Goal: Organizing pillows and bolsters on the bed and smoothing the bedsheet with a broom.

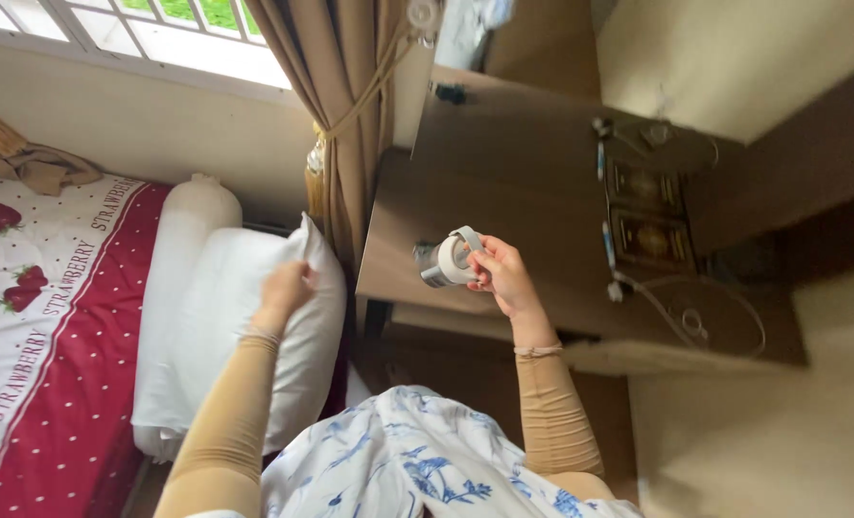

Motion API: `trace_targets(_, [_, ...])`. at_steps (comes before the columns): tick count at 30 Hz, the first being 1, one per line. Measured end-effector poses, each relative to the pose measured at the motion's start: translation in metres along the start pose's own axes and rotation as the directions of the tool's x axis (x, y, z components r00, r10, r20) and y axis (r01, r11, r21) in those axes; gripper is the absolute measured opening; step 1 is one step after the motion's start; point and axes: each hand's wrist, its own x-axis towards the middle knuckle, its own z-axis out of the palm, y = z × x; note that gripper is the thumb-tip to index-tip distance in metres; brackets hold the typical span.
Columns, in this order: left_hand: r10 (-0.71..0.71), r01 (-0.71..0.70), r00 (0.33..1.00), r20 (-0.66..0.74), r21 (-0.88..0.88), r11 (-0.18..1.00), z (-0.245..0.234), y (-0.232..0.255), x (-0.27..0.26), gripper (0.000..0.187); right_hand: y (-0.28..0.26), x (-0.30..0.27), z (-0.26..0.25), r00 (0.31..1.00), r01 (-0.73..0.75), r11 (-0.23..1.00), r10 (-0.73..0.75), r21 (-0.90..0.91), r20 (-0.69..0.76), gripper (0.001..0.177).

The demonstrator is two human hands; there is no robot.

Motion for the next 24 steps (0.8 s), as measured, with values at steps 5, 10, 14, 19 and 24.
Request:
trace_targets(5, [0.080, -0.058, 0.984, 0.160, -0.140, 0.988, 0.058, 0.101, 0.010, 0.020, -0.011, 0.139, -0.033, 0.994, -0.026, 1.000, 0.027, -0.008, 0.105, 0.018])
trace_targets(10, [0.174, -0.157, 0.976, 0.129, -0.131, 0.979, 0.060, 0.178, 0.038, 0.020, -0.011, 0.253, -0.044, 0.990, -0.105, 0.994, 0.105, -0.011, 0.089, 0.010])
trace_targets(14, [0.101, -0.081, 0.988, 0.117, -0.164, 0.983, 0.048, 0.197, 0.055, 0.016, 0.012, 0.322, -0.061, 0.990, -0.105, 0.994, 0.107, -0.028, 0.096, 0.011])
trace_targets(19, [0.104, -0.089, 0.988, 0.112, -0.131, 0.987, 0.066, 0.190, 0.072, 0.014, 0.022, 0.357, -0.076, 0.987, -0.156, 0.987, 0.154, 0.048, 0.035, 0.012])
trace_targets(24, [0.060, -0.050, 0.993, 0.097, -0.108, 0.993, 0.075, 0.202, 0.087, 0.013, 0.024, 0.363, -0.064, 0.999, -0.032, 0.972, 0.030, -0.233, -0.014, 0.020])
